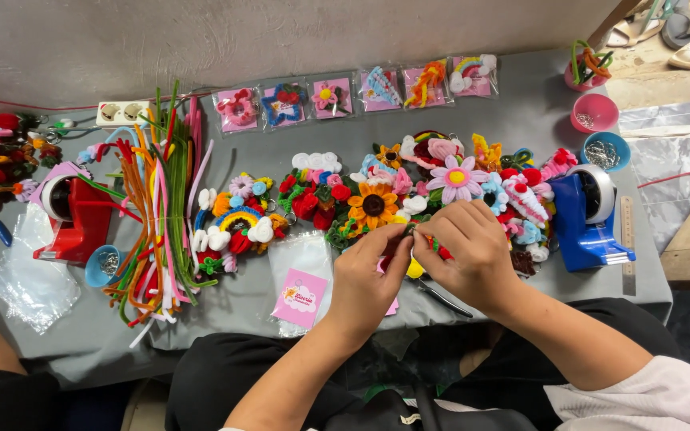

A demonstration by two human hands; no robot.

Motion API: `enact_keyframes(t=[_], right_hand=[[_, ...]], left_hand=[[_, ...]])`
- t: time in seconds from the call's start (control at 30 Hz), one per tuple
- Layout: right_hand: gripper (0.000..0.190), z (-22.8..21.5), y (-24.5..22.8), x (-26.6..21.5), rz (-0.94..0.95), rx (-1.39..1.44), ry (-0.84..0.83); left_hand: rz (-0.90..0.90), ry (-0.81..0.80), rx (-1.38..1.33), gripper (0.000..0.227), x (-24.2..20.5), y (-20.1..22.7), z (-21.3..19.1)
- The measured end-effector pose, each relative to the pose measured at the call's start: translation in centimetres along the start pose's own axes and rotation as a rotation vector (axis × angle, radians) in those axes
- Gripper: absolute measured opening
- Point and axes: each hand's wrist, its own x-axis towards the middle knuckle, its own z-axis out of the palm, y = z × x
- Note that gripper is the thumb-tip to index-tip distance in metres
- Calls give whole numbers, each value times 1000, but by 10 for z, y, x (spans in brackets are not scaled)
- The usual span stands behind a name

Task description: The person attaches small red felt balls to a green leaf base, clips a wire using shears, and then places the finished flower craft into a plastic bag along with a card.

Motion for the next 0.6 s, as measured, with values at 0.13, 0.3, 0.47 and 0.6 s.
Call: enact_keyframes(t=[0.13,0.3,0.47,0.6], right_hand=[[16,1,-2,1,-119,-141,20],[16,2,-3,-1,-101,-121,20],[9,4,2,-12,207,216,-15],[5,5,6,-21,497,455,-76]], left_hand=[[-61,7,-157,14,0,-1,2],[104,60,36,16,2,2,-1],[282,129,342,16,-2,-6,6],[317,136,380,16,-3,-3,9]])
